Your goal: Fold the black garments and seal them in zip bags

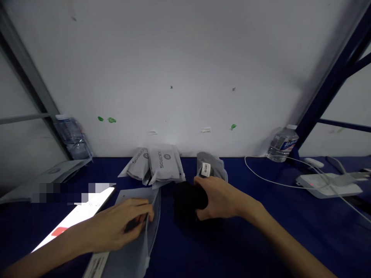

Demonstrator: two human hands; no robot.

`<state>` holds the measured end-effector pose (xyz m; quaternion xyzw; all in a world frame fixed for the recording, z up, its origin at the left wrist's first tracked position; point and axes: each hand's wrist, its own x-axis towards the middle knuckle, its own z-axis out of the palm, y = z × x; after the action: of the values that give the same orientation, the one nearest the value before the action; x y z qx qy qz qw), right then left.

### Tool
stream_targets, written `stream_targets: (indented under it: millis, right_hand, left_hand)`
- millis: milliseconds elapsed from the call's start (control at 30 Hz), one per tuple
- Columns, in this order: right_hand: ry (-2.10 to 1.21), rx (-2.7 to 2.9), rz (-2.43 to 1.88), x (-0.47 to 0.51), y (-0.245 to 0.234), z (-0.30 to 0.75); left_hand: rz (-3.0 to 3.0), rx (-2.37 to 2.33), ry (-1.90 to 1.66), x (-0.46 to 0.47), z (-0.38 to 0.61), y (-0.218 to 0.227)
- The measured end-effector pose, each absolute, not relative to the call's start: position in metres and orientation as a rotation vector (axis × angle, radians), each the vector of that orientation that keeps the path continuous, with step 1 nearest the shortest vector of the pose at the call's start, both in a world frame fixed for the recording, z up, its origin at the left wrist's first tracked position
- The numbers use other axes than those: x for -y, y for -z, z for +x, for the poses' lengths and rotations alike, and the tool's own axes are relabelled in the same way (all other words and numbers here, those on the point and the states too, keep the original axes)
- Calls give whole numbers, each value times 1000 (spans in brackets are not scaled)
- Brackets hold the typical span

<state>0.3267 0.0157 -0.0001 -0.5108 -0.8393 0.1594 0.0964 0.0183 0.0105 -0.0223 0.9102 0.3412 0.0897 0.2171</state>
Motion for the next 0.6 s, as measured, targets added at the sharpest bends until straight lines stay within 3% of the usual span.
stream_targets:
  millis: [333, 600]
  right_hand:
    - [-478, 2479, -1527, -15, 0, 326]
    - [-477, 2500, -1503, -16, 0, 326]
  left_hand:
    - [2698, -836, -310, 4, 21, -3]
    - [2911, -603, -661, 3, 13, -4]
